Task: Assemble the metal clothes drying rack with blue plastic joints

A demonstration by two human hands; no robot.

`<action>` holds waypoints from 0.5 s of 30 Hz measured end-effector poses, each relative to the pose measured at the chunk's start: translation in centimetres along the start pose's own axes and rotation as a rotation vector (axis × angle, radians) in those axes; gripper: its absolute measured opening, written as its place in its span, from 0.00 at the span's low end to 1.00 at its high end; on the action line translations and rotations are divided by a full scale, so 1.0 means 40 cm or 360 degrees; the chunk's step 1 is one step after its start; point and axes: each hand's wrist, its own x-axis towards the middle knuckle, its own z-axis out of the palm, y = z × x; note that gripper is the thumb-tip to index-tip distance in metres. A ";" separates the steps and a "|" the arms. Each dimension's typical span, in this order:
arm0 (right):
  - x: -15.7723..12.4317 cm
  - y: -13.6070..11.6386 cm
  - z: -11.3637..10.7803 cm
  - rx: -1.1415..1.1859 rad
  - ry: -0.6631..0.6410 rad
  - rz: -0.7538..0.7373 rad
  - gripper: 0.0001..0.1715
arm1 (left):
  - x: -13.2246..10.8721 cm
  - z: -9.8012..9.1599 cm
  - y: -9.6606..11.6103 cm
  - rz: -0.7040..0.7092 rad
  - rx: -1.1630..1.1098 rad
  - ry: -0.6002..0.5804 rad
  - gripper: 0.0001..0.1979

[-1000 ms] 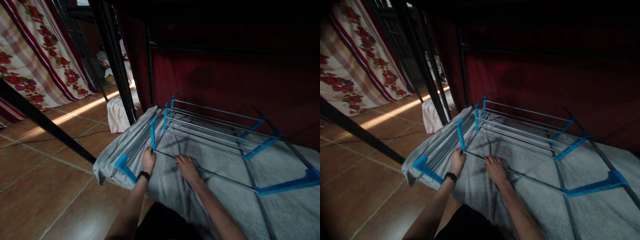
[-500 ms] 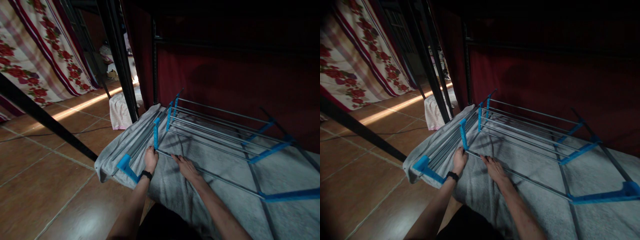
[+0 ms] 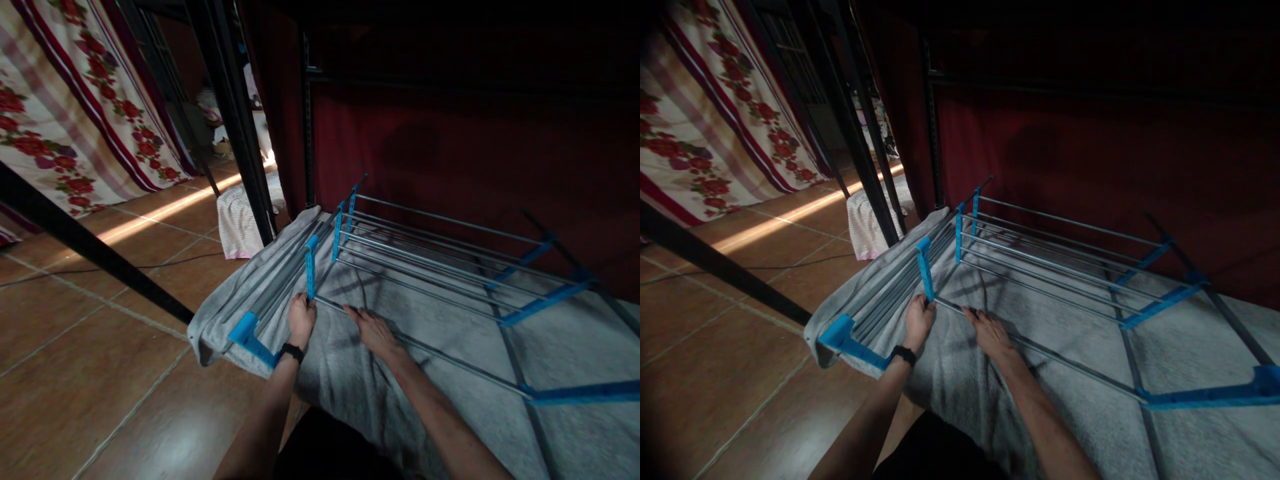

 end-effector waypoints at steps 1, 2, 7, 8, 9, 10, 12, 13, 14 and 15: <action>0.001 0.001 -0.001 0.0004 -0.0020 0.0004 0.46 | 0.001 0.000 0.000 -0.0010 0.0000 0.0001 0.06; 0.002 0.001 -0.002 0.0008 -0.0040 0.0008 0.46 | 0.002 0.001 0.000 -0.0021 -0.0001 0.0002 0.06; 0.001 0.001 -0.011 0.0049 -0.0092 0.0007 0.46 | 0.005 0.003 -0.002 -0.0048 -0.0007 0.0003 0.06; 0.001 0.000 -0.013 0.0056 -0.0100 0.0011 0.46 | 0.005 0.002 -0.001 -0.0047 -0.0007 0.0005 0.06; 0.000 0.000 -0.014 0.0061 -0.0105 0.0019 0.46 | 0.005 0.001 -0.001 -0.0046 -0.0007 0.0008 0.07; 0.000 0.000 -0.015 0.0066 -0.0109 0.0023 0.46 | 0.005 0.000 0.001 -0.0046 -0.0008 0.0009 0.07; 0.000 0.001 -0.016 0.0080 -0.0107 0.0022 0.46 | 0.005 -0.003 0.004 -0.0040 -0.0013 0.0001 0.07; 0.001 0.002 -0.016 0.0088 -0.0106 0.0020 0.46 | 0.006 -0.005 0.005 -0.0040 -0.0010 -0.0006 0.07; 0.002 0.003 -0.017 0.0098 -0.0106 0.0018 0.46 | 0.006 -0.006 0.006 -0.0043 -0.0004 -0.0011 0.07; 0.002 0.003 -0.017 0.0108 -0.0110 0.0018 0.47 | 0.006 -0.007 0.008 -0.0046 0.0004 -0.0014 0.07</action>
